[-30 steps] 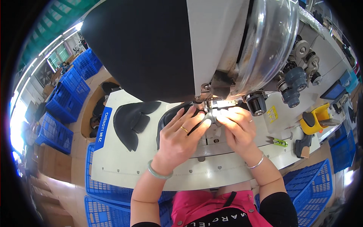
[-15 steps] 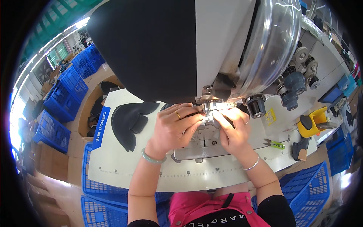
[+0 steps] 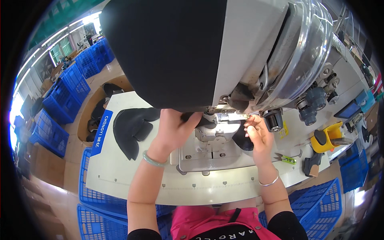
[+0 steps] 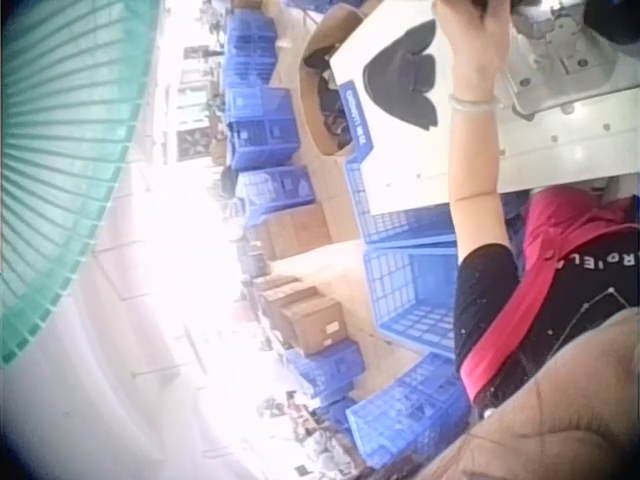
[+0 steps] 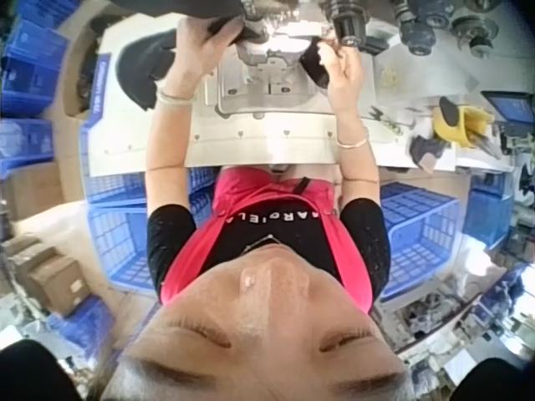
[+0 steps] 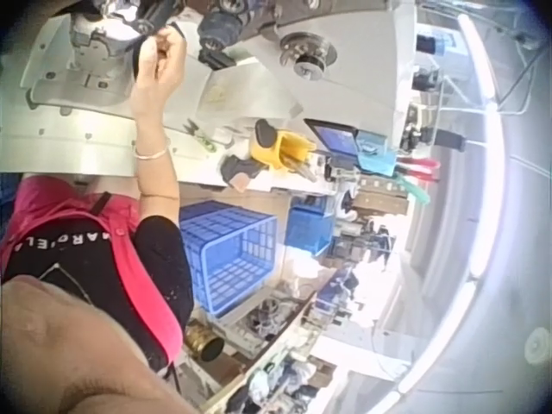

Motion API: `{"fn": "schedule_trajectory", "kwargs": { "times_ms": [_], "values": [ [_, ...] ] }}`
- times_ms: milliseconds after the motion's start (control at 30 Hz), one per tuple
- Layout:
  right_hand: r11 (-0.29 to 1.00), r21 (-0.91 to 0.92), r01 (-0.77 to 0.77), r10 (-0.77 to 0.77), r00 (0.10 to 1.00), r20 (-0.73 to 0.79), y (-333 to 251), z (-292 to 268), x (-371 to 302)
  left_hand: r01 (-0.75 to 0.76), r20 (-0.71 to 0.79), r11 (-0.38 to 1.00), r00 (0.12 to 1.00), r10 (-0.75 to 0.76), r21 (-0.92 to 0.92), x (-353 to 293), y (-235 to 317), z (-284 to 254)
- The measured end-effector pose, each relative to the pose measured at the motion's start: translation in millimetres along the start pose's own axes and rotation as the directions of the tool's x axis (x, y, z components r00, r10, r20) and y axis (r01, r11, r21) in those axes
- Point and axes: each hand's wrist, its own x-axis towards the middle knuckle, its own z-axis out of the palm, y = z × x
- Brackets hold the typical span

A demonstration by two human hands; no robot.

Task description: Stitching black leather shoe upper components using an industrial sewing machine.

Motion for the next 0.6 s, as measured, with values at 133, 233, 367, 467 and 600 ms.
{"fn": "schedule_trajectory", "kwargs": {
  "times_ms": [133,233,367,467,600],
  "values": [
    [0.995,0.088,0.047,-0.054,0.995,0.081,-2.3,4.9,4.9,-0.417,0.13,0.777,0.904,0.407,0.471,37.3,-45.2,0.5],
    [0.983,0.136,0.126,-0.142,0.983,0.115,-17.6,10.0,4.9,-0.441,0.255,0.871,0.887,0.386,0.216,51.2,-70.5,-8.1],
    [0.967,0.252,-0.03,-0.043,0.96,0.278,-12.3,-0.2,2.5,-0.022,-0.032,0.894,0.999,0.041,0.448,5.9,22.0,-50.8],
    [0.861,0.161,-0.483,0.274,0.707,0.652,0.9,4.9,-5.2,0.177,-0.344,0.912,0.938,-0.042,0.371,-54.3,44.4,-70.9],
    [0.322,0.197,-0.926,0.392,0.32,0.862,34.7,69.4,-39.6,0.053,-0.589,0.941,0.791,0.164,0.334,-147.0,24.0,-79.6]
  ]
}}
